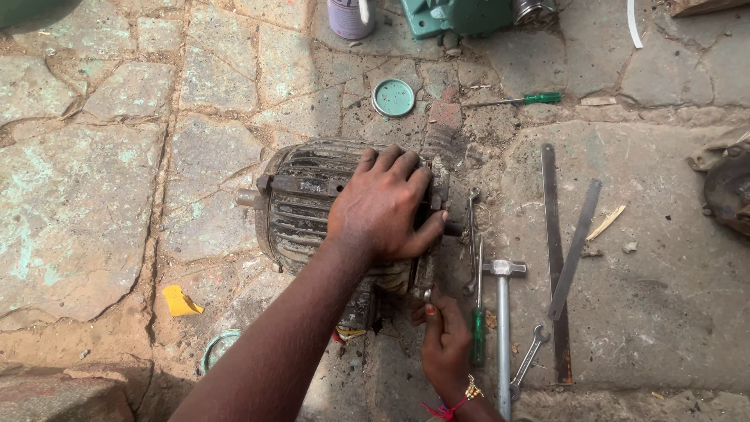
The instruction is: The person uses a hammer and wrench to loosen and remove bolts from a motor casing. They repeatedly strike the wrench and hammer the motor shaft while working on the ground in an outdoor workshop area.
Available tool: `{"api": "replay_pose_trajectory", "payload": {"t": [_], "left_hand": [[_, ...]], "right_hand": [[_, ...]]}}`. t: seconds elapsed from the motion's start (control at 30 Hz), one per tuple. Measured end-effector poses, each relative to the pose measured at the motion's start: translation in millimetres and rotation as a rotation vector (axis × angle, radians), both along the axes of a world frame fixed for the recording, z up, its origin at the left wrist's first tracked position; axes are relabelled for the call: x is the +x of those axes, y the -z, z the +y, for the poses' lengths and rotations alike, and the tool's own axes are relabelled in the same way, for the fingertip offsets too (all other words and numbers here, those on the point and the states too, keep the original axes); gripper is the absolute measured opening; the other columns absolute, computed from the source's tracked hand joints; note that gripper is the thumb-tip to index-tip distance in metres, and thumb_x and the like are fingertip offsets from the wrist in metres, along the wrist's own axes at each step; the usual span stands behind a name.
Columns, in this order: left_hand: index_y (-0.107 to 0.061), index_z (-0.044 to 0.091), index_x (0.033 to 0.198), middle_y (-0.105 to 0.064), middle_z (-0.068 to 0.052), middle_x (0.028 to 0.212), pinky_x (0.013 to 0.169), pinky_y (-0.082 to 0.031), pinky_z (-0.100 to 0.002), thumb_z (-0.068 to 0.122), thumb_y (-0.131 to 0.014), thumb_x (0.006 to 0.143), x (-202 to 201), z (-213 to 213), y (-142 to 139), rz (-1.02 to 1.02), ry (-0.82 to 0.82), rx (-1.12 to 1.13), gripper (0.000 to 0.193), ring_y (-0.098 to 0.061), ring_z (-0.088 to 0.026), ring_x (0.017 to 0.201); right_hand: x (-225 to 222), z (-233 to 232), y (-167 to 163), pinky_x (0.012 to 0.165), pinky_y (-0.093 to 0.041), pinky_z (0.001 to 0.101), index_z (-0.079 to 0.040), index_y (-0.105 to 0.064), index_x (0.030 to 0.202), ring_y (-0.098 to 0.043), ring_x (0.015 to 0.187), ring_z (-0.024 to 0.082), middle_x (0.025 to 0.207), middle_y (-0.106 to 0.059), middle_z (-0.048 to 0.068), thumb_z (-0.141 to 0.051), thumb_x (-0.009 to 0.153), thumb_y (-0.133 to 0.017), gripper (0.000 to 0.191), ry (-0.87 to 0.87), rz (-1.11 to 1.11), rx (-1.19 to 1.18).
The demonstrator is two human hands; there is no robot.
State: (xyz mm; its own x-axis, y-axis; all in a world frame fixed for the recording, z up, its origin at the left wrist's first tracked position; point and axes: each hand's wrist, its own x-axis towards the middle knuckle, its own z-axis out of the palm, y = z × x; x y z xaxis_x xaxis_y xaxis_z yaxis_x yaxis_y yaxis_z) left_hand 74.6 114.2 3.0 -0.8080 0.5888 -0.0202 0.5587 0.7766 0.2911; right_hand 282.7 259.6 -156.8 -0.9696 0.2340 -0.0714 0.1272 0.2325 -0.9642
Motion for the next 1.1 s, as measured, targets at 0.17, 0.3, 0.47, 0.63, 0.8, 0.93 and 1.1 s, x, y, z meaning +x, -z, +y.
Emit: {"api": "replay_pose_trajectory", "payload": {"t": [0.17, 0.3, 0.47, 0.63, 0.8, 0.93, 1.1], "left_hand": [[-0.060, -0.004, 0.125, -0.054, -0.028, 0.139, 0.119, -0.027, -0.061, 0.056, -0.059, 0.089, 0, 0, -4, 0.030, -0.007, 0.043, 0.069, -0.043, -0.044, 0.139], [-0.060, -0.002, 0.127, -0.054, -0.027, 0.140, 0.119, -0.026, -0.061, 0.055, -0.060, 0.089, 0, 1, -2, -0.012, 0.000, 0.034, 0.069, -0.042, -0.044, 0.139], [-0.057, -0.004, 0.131, -0.051, -0.029, 0.143, 0.119, -0.024, -0.062, 0.056, -0.059, 0.090, -1, 1, 3, 0.016, -0.004, 0.029, 0.072, -0.039, -0.045, 0.140], [-0.056, -0.003, 0.131, -0.049, -0.030, 0.143, 0.118, -0.022, -0.062, 0.057, -0.059, 0.089, -2, 2, 1, -0.010, -0.007, 0.012, 0.073, -0.037, -0.045, 0.141], [-0.058, -0.003, 0.127, -0.054, -0.027, 0.141, 0.119, -0.027, -0.061, 0.056, -0.059, 0.090, 1, 1, -5, 0.014, -0.010, 0.026, 0.070, -0.041, -0.044, 0.141], [-0.060, -0.002, 0.127, -0.055, -0.026, 0.138, 0.115, -0.029, -0.063, 0.054, -0.062, 0.085, 1, 0, -5, 0.037, -0.018, 0.082, 0.070, -0.043, -0.045, 0.137], [-0.058, -0.002, 0.129, -0.054, -0.027, 0.139, 0.118, -0.027, -0.061, 0.056, -0.060, 0.090, -1, 1, 0, 0.018, -0.002, 0.015, 0.070, -0.041, -0.044, 0.139]], "right_hand": [[-47, 22, -71, 0.049, -0.043, 0.0272, 0.001, -0.059, 0.113, -0.054, 0.058, 0.012, 0.075, -0.066, 0.011, -0.006, 0.101, -0.054, 0.015, -0.026, -0.644, -0.246], [-55, 38, -84, 0.040, -0.036, 0.0291, 0.000, -0.059, 0.119, -0.047, 0.050, 0.014, 0.073, -0.065, 0.012, -0.009, 0.102, -0.056, 0.020, 0.050, -0.787, -0.332], [-10, 18, -27, 0.051, -0.051, 0.0282, -0.001, -0.059, 0.117, -0.060, 0.061, 0.013, 0.080, -0.070, 0.010, -0.009, 0.103, -0.051, 0.018, 0.026, -0.391, -0.149], [-1, -6, -8, 0.060, -0.059, 0.0287, 0.000, -0.061, 0.114, -0.065, 0.073, 0.011, 0.091, -0.070, 0.008, -0.006, 0.106, -0.052, 0.014, -0.049, 0.091, 0.026], [-46, 19, -71, 0.039, -0.037, 0.0250, -0.001, -0.060, 0.111, -0.047, 0.050, 0.009, 0.073, -0.061, 0.008, -0.002, 0.097, -0.052, 0.016, 0.187, -0.719, -0.620], [-54, 46, -101, 0.034, -0.030, 0.0231, 0.000, -0.066, 0.113, -0.039, 0.044, 0.008, 0.070, -0.056, 0.007, -0.010, 0.099, -0.056, 0.019, 0.152, -0.787, -0.573], [-14, 16, -38, 0.047, -0.052, 0.0263, 0.001, -0.065, 0.114, -0.059, 0.057, 0.013, 0.078, -0.068, 0.010, -0.005, 0.099, -0.054, 0.019, 0.103, -0.396, -0.171]]}}
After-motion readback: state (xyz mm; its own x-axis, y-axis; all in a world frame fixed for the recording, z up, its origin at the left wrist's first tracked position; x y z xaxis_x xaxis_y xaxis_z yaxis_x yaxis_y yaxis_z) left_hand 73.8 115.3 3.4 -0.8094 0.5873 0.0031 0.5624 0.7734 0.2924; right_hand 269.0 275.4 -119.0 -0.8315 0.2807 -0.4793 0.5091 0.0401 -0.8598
